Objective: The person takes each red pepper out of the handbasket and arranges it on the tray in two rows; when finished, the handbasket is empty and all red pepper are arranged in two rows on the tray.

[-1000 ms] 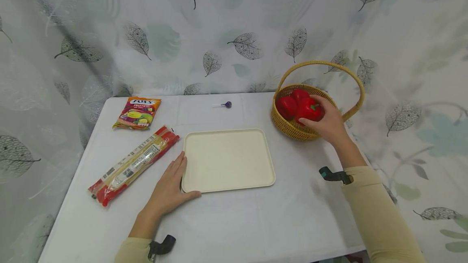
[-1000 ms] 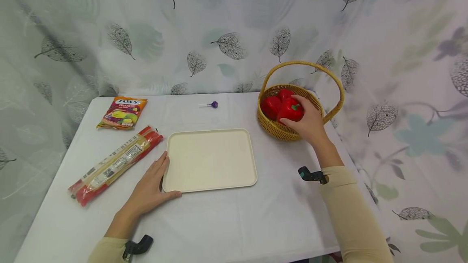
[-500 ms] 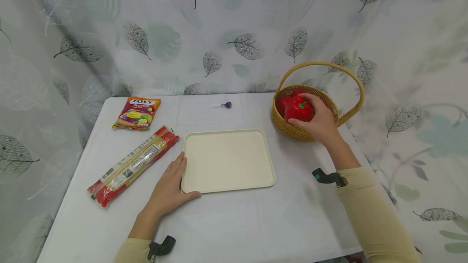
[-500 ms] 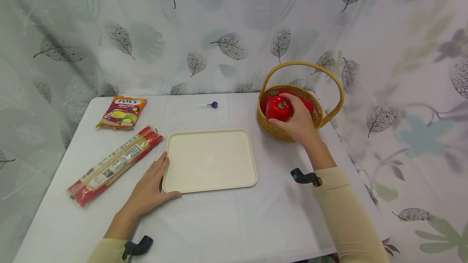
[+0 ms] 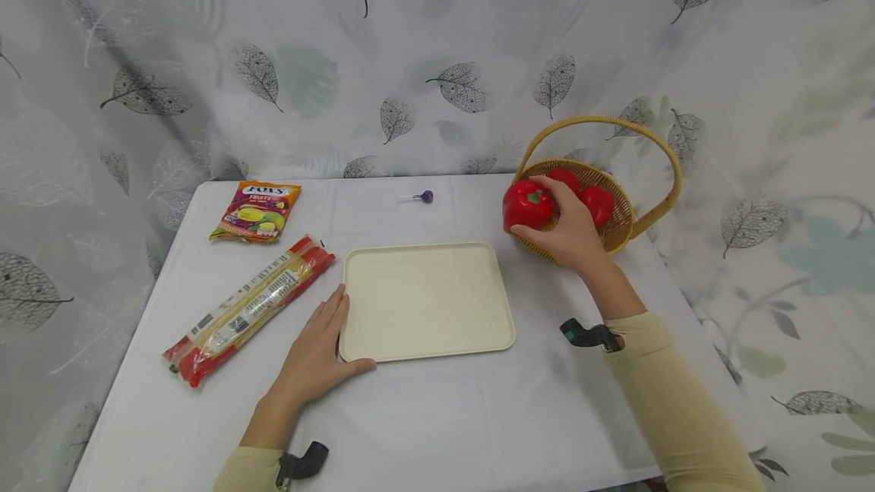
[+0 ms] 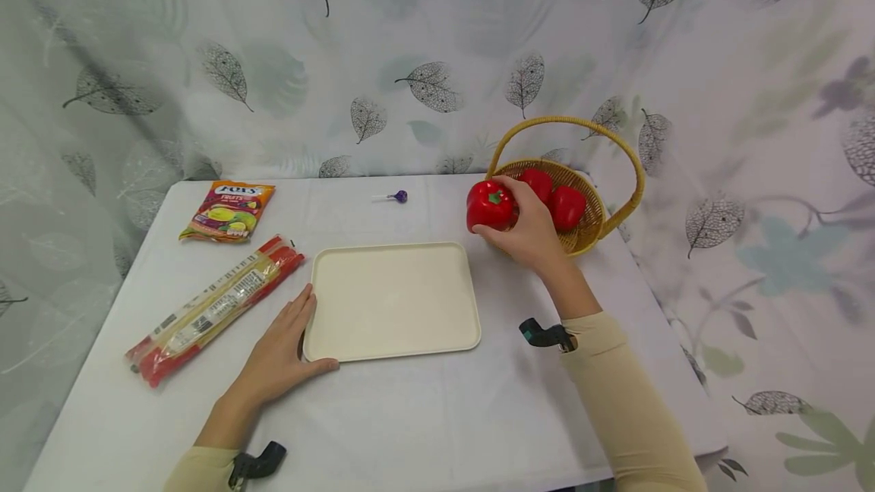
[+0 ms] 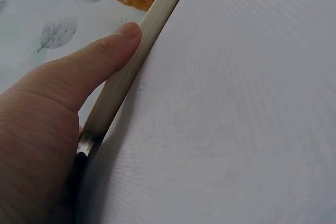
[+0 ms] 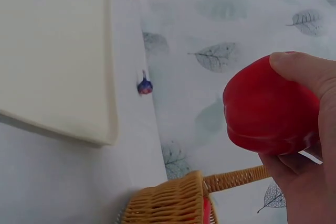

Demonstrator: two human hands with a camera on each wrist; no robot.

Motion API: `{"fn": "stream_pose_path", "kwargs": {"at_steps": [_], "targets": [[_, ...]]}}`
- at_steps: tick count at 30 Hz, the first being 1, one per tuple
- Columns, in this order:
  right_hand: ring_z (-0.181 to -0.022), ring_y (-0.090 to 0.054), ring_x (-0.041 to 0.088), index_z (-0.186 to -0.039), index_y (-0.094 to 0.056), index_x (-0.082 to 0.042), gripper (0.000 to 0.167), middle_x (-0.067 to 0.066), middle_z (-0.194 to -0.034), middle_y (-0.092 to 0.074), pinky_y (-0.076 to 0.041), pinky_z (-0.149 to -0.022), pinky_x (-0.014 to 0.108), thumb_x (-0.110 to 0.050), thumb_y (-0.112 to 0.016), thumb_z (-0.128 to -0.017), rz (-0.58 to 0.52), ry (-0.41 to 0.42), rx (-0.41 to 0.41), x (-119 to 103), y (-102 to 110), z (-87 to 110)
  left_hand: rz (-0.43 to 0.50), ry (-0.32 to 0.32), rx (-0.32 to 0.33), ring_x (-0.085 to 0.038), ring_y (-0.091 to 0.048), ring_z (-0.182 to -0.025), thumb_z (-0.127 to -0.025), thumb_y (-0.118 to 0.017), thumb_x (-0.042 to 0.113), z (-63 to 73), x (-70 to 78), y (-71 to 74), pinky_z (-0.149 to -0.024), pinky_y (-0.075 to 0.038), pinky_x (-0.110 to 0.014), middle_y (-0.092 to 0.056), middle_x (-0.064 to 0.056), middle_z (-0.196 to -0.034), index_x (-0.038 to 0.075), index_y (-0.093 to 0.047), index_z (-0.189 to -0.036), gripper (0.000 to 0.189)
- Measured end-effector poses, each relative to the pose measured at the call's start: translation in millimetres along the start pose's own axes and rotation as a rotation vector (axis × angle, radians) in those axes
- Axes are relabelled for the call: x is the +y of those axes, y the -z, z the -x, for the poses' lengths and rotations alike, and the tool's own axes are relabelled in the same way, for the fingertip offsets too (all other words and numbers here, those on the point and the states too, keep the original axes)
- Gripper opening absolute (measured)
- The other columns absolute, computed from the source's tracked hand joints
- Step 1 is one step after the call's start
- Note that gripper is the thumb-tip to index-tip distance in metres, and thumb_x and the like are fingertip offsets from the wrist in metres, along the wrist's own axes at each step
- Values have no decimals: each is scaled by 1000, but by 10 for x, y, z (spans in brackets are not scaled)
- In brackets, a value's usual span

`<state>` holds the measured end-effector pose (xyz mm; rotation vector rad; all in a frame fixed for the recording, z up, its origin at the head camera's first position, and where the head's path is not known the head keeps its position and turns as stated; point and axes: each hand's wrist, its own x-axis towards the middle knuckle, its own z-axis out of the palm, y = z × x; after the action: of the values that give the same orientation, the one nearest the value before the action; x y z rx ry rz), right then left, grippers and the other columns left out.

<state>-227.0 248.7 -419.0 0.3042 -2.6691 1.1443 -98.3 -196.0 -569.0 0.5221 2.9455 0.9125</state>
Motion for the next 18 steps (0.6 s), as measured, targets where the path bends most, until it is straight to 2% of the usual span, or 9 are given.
{"fn": "stream_pose_path", "kwargs": {"at_steps": [5,18], "targets": [[-145,-46,34,-157,-50,-14,91,11,-155,-54,-57,-101,66,-19,-98,-80,12,21,-13,-65,-120,-9,-4,0,0,-39,-20,-163,-81,-83,74,-5,6,5,-131,-19,-55,-14,-11,-181,-2,-24,-171,132],[-140,-52,31,-156,-51,-11,89,11,-152,-58,-60,-99,58,-19,-98,-80,-66,115,-69,-245,-399,-23,-7,-4,14,-39,-21,-163,-80,-85,73,-1,11,2,-130,-23,-59,-16,-13,-180,-3,-26,-170,131]]}}
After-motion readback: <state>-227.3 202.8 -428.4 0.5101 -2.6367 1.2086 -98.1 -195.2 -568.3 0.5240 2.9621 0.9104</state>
